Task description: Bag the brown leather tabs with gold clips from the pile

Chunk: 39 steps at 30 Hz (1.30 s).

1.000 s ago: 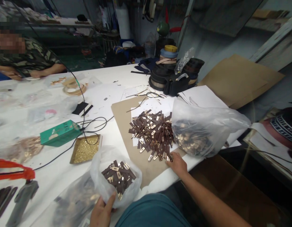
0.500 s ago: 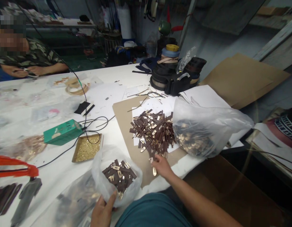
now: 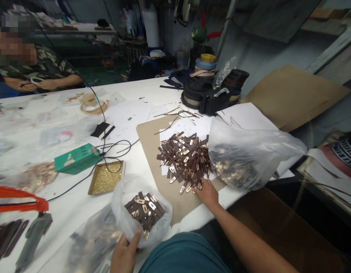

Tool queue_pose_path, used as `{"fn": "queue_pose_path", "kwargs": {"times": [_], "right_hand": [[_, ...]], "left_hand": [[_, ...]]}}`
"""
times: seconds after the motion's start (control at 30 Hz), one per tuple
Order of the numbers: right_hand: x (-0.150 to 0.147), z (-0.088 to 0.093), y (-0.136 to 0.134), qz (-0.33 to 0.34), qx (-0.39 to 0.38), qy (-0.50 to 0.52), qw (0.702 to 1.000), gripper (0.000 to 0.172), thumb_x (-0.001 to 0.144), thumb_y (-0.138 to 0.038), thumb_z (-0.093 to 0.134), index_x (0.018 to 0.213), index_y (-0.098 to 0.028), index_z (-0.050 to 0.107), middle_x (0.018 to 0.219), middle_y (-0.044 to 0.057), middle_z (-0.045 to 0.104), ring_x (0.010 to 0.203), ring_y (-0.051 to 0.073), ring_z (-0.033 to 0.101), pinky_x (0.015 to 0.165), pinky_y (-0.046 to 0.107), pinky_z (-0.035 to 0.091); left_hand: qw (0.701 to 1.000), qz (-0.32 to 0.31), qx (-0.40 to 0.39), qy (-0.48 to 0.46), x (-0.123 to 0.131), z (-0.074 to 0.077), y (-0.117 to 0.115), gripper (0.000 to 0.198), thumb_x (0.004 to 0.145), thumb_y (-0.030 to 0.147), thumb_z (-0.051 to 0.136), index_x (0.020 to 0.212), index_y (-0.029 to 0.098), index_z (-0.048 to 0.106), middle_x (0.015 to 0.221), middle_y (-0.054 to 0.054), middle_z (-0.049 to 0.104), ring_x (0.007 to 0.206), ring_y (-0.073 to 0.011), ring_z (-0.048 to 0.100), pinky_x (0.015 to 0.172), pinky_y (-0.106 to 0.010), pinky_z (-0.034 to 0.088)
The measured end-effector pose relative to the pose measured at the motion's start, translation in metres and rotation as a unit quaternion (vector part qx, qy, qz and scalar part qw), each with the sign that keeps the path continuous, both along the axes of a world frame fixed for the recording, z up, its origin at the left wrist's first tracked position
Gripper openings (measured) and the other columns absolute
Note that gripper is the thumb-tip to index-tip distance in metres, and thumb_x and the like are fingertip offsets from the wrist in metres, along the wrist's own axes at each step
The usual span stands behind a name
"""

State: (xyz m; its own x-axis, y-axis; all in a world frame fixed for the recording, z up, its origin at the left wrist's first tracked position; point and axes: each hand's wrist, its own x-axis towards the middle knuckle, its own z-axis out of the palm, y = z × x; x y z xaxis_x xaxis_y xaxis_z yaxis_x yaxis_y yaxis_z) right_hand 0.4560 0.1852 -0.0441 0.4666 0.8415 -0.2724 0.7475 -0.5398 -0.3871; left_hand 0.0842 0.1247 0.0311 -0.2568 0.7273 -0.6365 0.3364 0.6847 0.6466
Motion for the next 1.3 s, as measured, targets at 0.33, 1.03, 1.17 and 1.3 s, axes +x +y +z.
{"fn": "queue_pose_path", "kwargs": {"times": [0.33,1.03,1.17,1.3], "right_hand": [[-0.001,0.000,-0.007,0.041,-0.032,-0.043,0.998,0.029,0.099,-0.037,0.058,0.125,-0.025,0.066,0.113,0.003,0.065,0.101,0.018,0.063,0.078,0.025,0.039],[-0.117,0.047,-0.014,0.162,0.014,0.391,0.906,0.030,0.084,-0.027,0.068,0.112,-0.020,0.076,0.094,0.001,0.070,0.081,0.013,0.064,0.073,0.020,0.045],[-0.086,0.048,0.009,0.038,0.089,0.179,0.979,0.040,0.090,-0.040,0.070,0.128,-0.025,0.069,0.114,0.002,0.066,0.095,0.015,0.063,0.086,0.024,0.047],[-0.032,0.027,0.029,-0.020,0.002,0.045,0.999,0.062,0.086,-0.055,0.074,0.139,-0.026,0.059,0.129,0.006,0.058,0.112,0.022,0.062,0.086,0.028,0.047]], "left_hand": [[0.998,0.027,0.046,0.020,0.012,0.016,-0.003,0.065,0.076,0.070,0.061,0.101,0.012,0.072,0.085,-0.011,0.074,0.078,-0.0306,0.071,0.072,-0.039,0.057],[0.999,0.028,0.036,0.001,0.010,0.020,-0.002,0.066,0.074,0.071,0.065,0.101,0.011,0.072,0.082,-0.010,0.074,0.075,-0.0294,0.069,0.071,-0.038,0.056],[0.999,0.032,0.037,0.000,0.006,0.018,-0.007,0.065,0.076,0.069,0.063,0.104,0.010,0.072,0.086,-0.010,0.074,0.075,-0.0290,0.069,0.074,-0.039,0.056],[0.999,0.013,0.029,0.016,0.003,0.013,-0.008,0.069,0.076,0.075,0.060,0.101,0.011,0.071,0.082,-0.009,0.073,0.077,-0.0307,0.070,0.076,-0.040,0.055]]}}
